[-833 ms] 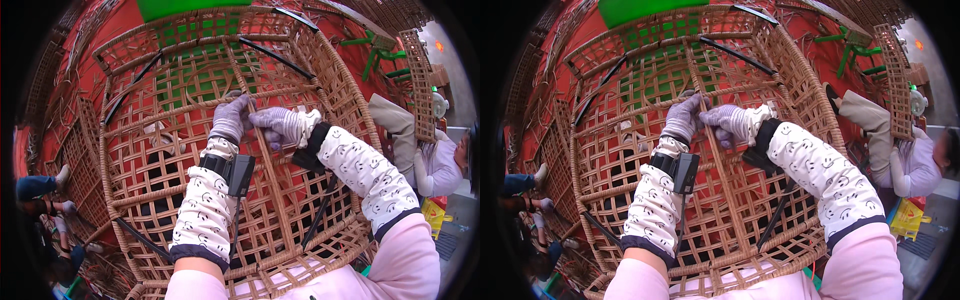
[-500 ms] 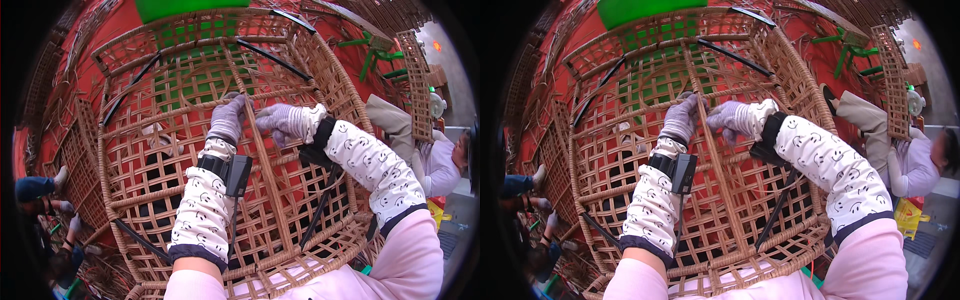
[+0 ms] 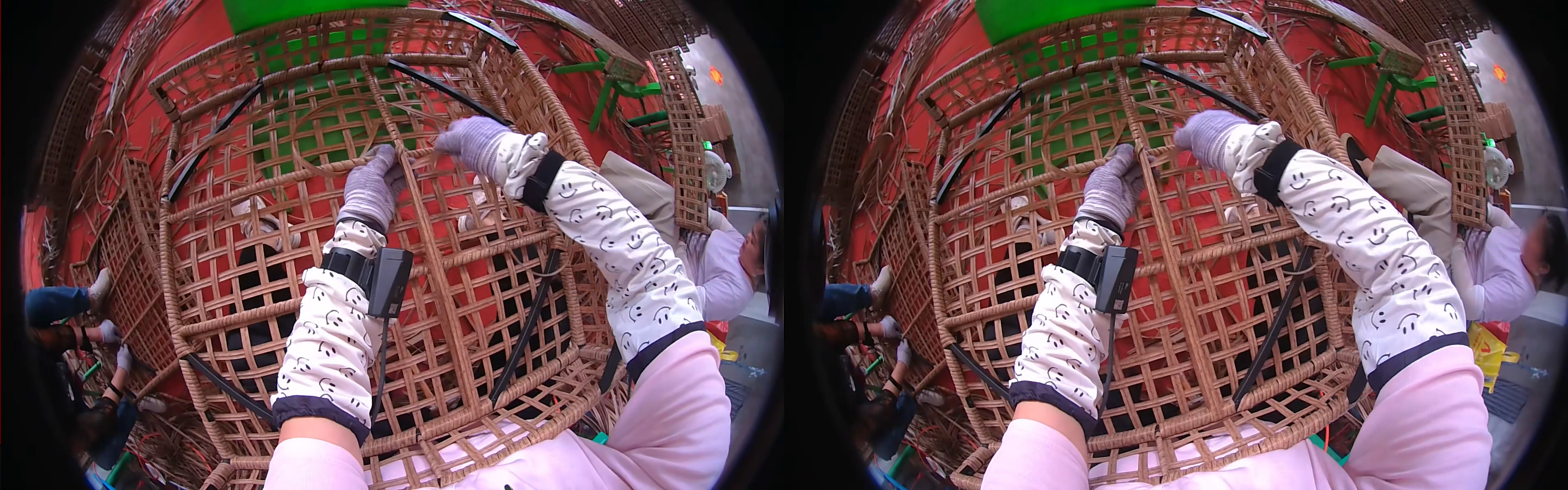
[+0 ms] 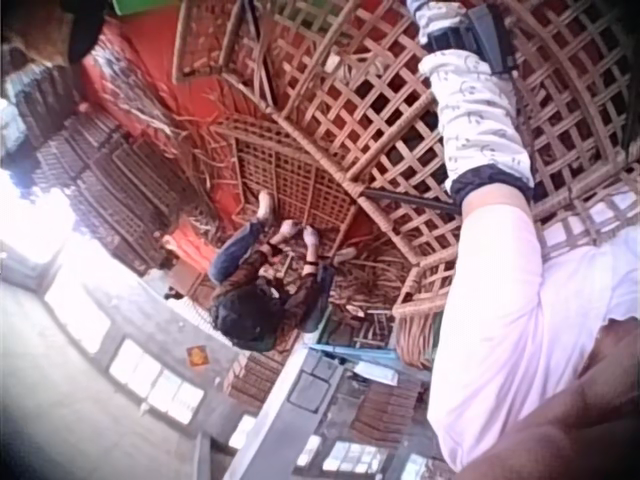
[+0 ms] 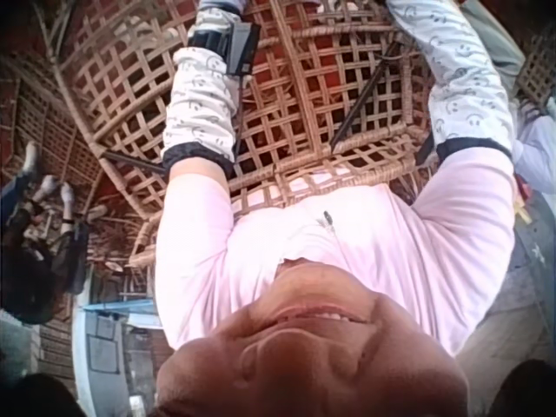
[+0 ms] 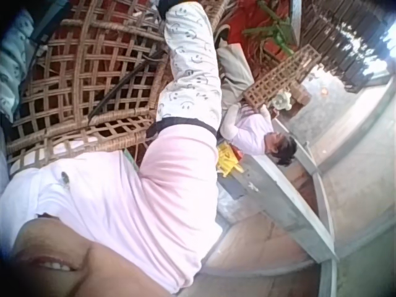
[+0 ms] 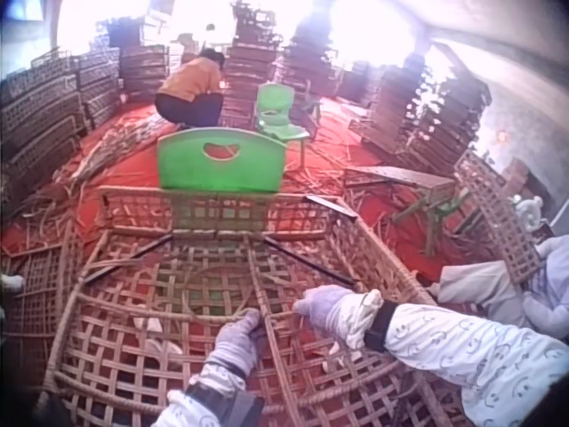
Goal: Weaving bamboo or wicker strips into a furniture frame.
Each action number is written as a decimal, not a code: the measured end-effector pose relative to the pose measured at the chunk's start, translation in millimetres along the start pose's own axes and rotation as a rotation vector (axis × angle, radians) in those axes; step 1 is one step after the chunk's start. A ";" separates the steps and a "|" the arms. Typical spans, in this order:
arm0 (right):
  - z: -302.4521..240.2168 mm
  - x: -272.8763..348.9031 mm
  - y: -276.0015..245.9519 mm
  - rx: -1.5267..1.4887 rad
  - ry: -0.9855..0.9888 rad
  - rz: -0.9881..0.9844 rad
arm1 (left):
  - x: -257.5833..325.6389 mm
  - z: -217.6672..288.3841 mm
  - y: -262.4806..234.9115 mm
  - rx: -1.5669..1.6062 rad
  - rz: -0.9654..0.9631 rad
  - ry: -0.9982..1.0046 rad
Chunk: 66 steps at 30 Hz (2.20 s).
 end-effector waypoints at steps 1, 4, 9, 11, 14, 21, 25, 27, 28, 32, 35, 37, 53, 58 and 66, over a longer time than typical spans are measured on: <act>-7.9 2.7 -12.3 0.233 -0.076 0.071 | -0.5 -2.0 -0.1 0.015 0.017 -0.008; -12.2 -2.5 -29.2 0.289 -0.035 0.145 | -3.6 -3.1 -8.4 0.041 0.038 -0.026; 1.1 -5.8 -39.6 0.299 0.059 0.199 | 5.1 -1.5 0.7 0.053 0.031 -0.035; 13.6 -10.5 -49.5 0.246 0.089 0.342 | 2.7 -2.6 -2.2 0.042 0.037 -0.024; 28.6 -25.7 -74.2 0.105 0.105 0.532 | 4.9 -1.2 -7.4 0.011 0.041 -0.010; 1.0 -60.3 -16.1 -0.009 0.058 0.404 | 2.1 -3.8 -1.2 0.032 -0.039 -0.010; -15.3 -56.7 -10.4 0.041 -0.206 0.328 | 6.3 3.4 16.6 0.001 -0.177 0.015; -28.2 -58.0 -5.3 0.120 -0.391 0.287 | 3.3 -1.5 15.8 0.026 -0.172 -0.026; -18.5 -60.2 3.5 0.088 -0.326 0.205 | 1.4 -3.6 17.9 -0.007 -0.162 -0.017; -16.0 -36.3 -8.8 -0.033 -0.184 0.344 | -2.1 -7.4 3.5 -0.037 -0.008 -0.034; -28.9 29.6 -42.1 -0.254 -0.243 0.844 | 0.1 -8.9 -0.7 0.009 0.031 -0.130; -18.7 31.0 -3.0 -0.673 -0.106 0.630 | 2.5 -10.3 -1.7 -0.029 0.119 -0.149; -41.6 17.2 87.0 -2.263 0.443 0.632 | 3.4 -11.8 -5.5 -0.104 0.222 -0.169; -39.0 13.3 93.2 -2.229 0.712 0.711 | -4.0 -19.4 -7.1 -0.035 0.136 -0.197; -27.2 10.3 112.3 -2.447 0.778 0.873 | -0.5 -16.4 -1.9 -0.014 0.163 -0.176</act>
Point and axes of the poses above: each hand's wrist, its own x-axis away from the middle knuckle, its own y-axis out of the palm, z = x × y, the point moved 10 cm from there along -x, towards the middle knuckle, and after that the axes turned 9 degrees about -y, right-handed, at the moved point
